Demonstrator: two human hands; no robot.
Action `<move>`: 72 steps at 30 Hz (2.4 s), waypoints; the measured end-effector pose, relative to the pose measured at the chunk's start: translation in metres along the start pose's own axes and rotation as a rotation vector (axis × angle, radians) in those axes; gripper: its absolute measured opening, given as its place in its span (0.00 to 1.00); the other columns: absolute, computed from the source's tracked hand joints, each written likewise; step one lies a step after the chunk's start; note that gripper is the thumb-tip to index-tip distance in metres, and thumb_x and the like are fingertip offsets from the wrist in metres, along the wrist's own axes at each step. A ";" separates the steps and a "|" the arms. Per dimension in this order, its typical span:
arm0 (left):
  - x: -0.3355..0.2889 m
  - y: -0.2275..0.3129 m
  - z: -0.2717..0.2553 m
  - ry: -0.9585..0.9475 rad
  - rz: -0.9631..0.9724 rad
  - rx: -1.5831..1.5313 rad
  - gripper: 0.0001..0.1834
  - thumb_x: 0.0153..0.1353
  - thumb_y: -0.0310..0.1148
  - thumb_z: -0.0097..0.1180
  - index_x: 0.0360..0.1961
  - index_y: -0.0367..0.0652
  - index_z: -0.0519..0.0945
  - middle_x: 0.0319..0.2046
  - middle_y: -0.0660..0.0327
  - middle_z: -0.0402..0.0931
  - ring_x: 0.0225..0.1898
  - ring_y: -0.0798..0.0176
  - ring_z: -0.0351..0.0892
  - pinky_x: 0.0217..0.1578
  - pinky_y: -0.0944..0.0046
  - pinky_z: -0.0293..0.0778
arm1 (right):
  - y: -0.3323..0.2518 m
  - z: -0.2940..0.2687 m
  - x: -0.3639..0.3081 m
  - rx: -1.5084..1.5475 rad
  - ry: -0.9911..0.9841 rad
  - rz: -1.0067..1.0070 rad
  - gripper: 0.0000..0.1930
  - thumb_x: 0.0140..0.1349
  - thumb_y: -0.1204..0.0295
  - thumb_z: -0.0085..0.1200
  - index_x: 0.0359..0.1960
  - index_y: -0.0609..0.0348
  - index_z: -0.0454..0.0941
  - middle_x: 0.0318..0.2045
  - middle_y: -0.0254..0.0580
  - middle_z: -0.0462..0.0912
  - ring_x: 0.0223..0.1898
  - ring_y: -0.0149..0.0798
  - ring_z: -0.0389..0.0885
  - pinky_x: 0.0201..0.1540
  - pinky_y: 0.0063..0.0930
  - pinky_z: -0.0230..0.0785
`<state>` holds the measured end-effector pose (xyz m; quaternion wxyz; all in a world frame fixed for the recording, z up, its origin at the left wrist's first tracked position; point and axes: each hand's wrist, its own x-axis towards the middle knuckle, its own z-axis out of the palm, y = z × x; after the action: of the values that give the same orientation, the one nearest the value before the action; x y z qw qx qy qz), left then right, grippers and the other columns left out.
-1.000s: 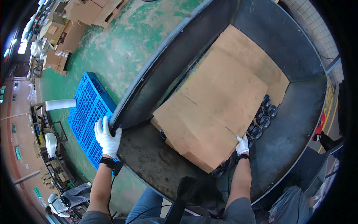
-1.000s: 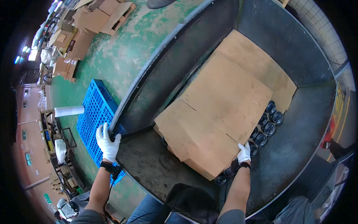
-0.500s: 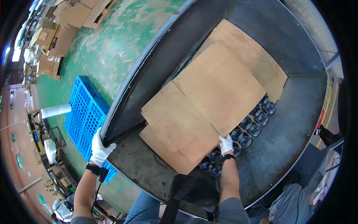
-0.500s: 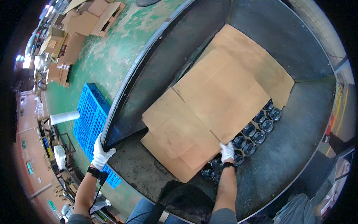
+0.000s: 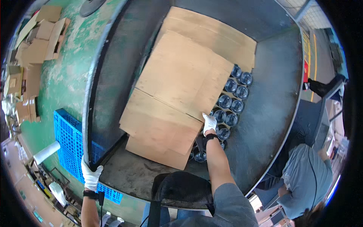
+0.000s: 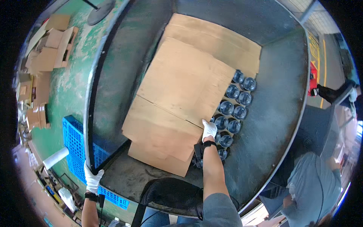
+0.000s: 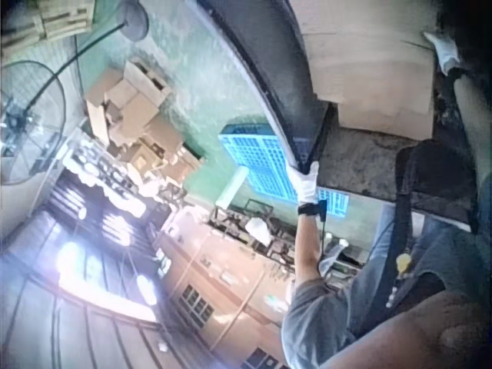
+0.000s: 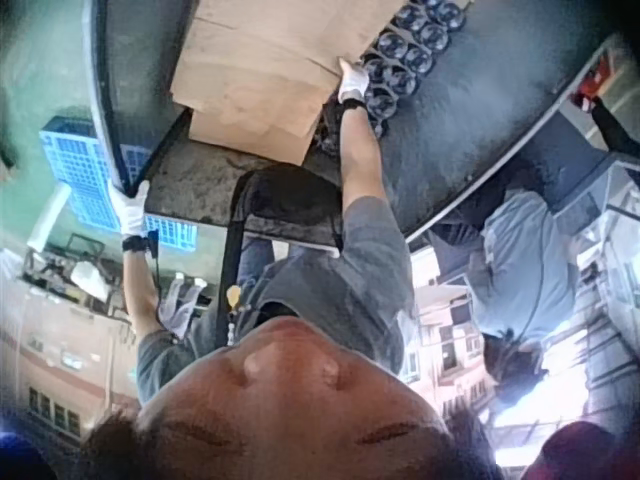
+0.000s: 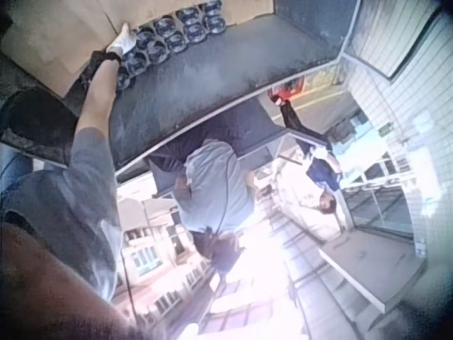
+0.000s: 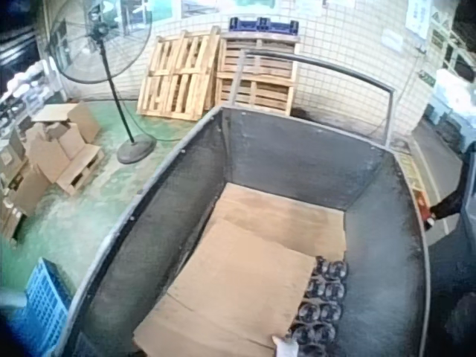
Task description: Organize and transfer metal ring-shaped parts into containers and place cardboard dividers.
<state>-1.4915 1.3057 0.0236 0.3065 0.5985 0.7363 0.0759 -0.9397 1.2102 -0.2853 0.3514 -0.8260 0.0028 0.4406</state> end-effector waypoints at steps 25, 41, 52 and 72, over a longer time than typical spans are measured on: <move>0.004 0.010 -0.003 -0.085 -0.004 -0.057 0.48 0.45 0.21 0.69 0.68 0.40 0.58 0.56 0.57 0.68 0.57 0.60 0.70 0.59 0.59 0.67 | -0.048 -0.025 -0.089 -1.314 -0.211 -0.931 0.30 0.53 0.76 0.53 0.62 0.55 0.68 0.62 0.47 0.70 0.63 0.51 0.68 0.62 0.48 0.63; 0.026 0.002 -0.018 -0.150 0.084 0.025 0.25 0.53 0.24 0.64 0.53 0.37 0.74 0.36 0.53 0.83 0.36 0.54 0.83 0.41 0.61 0.76 | -0.025 0.177 -0.150 -1.807 -1.039 -1.154 0.14 0.59 0.73 0.54 0.47 0.54 0.81 0.46 0.40 0.83 0.52 0.43 0.81 0.46 0.34 0.73; 0.032 0.011 -0.015 -0.175 0.216 -0.033 0.22 0.53 0.27 0.65 0.50 0.40 0.76 0.34 0.49 0.81 0.36 0.45 0.82 0.38 0.57 0.77 | -0.116 0.329 -0.115 -1.782 -0.477 -1.358 0.21 0.61 0.68 0.55 0.57 0.50 0.73 0.51 0.39 0.81 0.57 0.42 0.74 0.66 0.51 0.53; 0.028 -0.007 -0.027 -0.154 0.326 0.033 0.22 0.52 0.32 0.63 0.50 0.41 0.74 0.34 0.49 0.79 0.38 0.43 0.80 0.39 0.52 0.76 | -0.295 -0.061 -0.330 -1.758 -0.261 -1.667 0.08 0.41 0.76 0.53 0.26 0.52 0.71 0.29 0.38 0.79 0.35 0.44 0.79 0.36 0.41 0.69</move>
<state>-1.5149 1.3365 0.0320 0.3360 0.7187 0.6051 0.0665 -1.0043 1.2958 0.1479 -0.1548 -0.4807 -0.8631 0.0113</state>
